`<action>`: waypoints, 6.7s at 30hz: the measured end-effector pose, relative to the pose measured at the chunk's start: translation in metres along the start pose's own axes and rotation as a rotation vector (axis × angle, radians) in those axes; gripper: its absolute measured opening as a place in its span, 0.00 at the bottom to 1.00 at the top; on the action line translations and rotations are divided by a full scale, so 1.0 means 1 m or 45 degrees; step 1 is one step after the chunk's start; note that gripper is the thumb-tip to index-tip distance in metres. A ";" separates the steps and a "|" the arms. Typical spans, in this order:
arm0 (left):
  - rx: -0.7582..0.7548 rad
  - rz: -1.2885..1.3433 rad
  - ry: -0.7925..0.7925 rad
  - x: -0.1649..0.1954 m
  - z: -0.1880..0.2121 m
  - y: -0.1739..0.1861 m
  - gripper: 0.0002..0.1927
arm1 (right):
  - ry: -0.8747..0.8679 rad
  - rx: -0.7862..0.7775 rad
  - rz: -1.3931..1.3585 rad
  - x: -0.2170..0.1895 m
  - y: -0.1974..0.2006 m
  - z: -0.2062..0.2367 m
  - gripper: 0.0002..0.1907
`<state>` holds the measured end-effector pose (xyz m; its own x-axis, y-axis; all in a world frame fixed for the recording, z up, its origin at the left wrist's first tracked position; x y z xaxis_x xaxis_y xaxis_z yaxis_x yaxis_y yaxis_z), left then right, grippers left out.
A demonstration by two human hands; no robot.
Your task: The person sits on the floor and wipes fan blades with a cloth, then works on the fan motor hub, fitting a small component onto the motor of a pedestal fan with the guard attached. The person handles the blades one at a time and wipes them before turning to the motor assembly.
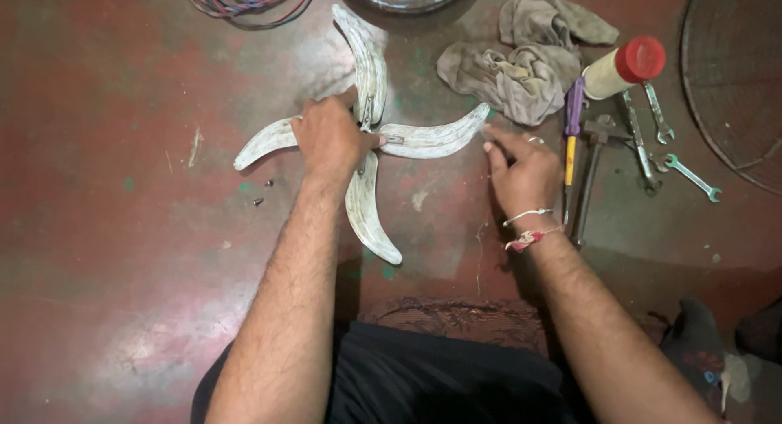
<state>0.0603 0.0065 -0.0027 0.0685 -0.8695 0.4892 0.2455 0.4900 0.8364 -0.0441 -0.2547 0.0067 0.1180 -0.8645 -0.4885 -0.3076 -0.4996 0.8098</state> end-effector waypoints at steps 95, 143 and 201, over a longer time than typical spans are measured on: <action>-0.089 -0.007 -0.784 0.074 0.034 -0.042 0.17 | 0.364 -0.392 0.032 0.007 0.000 -0.042 0.04; -0.061 0.075 -0.753 0.070 0.026 -0.040 0.14 | 0.197 -0.319 -0.097 -0.013 -0.012 -0.028 0.07; -0.083 -0.118 -0.788 0.076 0.036 -0.046 0.21 | 0.366 -0.404 0.324 0.019 0.003 -0.063 0.01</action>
<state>0.0192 -0.0797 0.0052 -0.5232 -0.7012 0.4843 0.2836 0.3927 0.8749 0.0162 -0.2760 0.0207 0.3456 -0.9190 -0.1898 -0.0628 -0.2244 0.9725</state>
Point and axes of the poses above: each hand's wrist, its own z-axis away from the middle knuckle, its own y-axis out of the back of the hand, x = y × z, the point moved 6 cm from there along -z, towards the middle knuckle, and after that the axes turned 8 degrees about -x, right-handed, at the moved point
